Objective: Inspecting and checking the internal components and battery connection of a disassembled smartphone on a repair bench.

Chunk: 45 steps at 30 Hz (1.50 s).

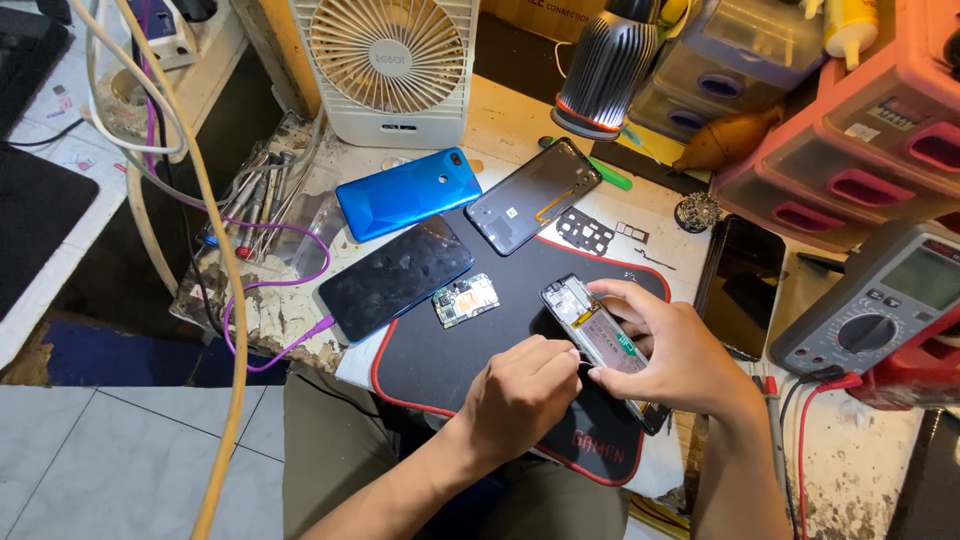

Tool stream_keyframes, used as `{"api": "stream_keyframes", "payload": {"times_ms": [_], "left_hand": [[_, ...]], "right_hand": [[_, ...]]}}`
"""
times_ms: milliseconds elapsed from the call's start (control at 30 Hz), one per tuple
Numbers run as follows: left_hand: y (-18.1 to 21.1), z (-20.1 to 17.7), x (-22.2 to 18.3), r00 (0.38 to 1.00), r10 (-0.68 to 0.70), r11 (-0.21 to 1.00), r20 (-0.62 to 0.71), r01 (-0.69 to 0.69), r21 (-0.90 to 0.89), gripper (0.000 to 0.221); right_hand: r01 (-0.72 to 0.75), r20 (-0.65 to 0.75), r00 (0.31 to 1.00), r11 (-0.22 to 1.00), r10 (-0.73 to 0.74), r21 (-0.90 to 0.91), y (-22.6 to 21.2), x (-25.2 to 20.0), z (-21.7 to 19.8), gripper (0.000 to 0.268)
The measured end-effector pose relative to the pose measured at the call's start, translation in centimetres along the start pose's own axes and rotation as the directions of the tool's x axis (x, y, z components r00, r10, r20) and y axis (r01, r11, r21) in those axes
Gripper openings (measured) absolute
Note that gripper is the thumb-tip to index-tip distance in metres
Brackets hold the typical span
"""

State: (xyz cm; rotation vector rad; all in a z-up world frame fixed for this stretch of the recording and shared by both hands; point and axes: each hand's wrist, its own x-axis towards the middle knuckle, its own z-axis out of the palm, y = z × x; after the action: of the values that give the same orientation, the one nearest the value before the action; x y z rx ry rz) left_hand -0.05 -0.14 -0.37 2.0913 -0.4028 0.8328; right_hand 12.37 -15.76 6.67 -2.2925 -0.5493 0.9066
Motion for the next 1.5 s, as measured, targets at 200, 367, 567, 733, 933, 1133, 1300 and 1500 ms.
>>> {"api": "stream_keyframes", "payload": {"times_ms": [200,367,567,733,933,1133,1300,1500], "left_hand": [[0.1,-0.2,0.1,1.000,0.010,1.000,0.000,-0.010,0.021,0.013],[-0.1,-0.1,0.0,1.000,0.027,1.000,-0.007,-0.027,0.003,0.015],[0.3,-0.2,0.0,1.000,0.015,0.998,0.019,-0.016,0.065,0.021],[0.5,-0.5,0.0,1.000,-0.015,0.996,0.014,0.014,0.085,0.021],[0.7,-0.2,-0.5,0.998,-0.008,0.989,0.059,-0.001,0.150,0.031],[0.8,0.2,-0.8,0.996,-0.017,0.988,0.091,0.003,0.153,0.032],[0.9,-0.1,-0.4,0.996,-0.043,0.994,0.079,0.035,0.099,0.030],[0.3,-0.3,-0.7,0.983,-0.165,0.962,0.082,0.178,-0.206,0.013]], "right_hand": [[0.005,-0.002,1.000,0.999,-0.005,-0.032,0.0,0.0,-0.1,0.087],[0.039,-0.007,0.999,0.999,-0.040,-0.031,0.1,0.0,0.0,0.085],[0.096,-0.014,0.995,0.994,-0.096,-0.048,0.4,0.1,0.0,0.086],[0.109,-0.014,0.994,0.994,-0.110,-0.030,0.4,0.1,0.1,0.084],[0.131,-0.023,0.991,0.986,-0.134,-0.103,0.0,-0.1,0.3,0.086],[0.122,-0.023,0.992,0.980,-0.127,-0.157,0.0,-0.2,0.2,0.086],[0.120,-0.020,0.992,0.987,-0.123,-0.110,-0.2,-0.2,0.2,0.087],[0.083,-0.004,0.997,0.996,-0.083,-0.030,0.4,-0.1,0.0,0.087]]}}
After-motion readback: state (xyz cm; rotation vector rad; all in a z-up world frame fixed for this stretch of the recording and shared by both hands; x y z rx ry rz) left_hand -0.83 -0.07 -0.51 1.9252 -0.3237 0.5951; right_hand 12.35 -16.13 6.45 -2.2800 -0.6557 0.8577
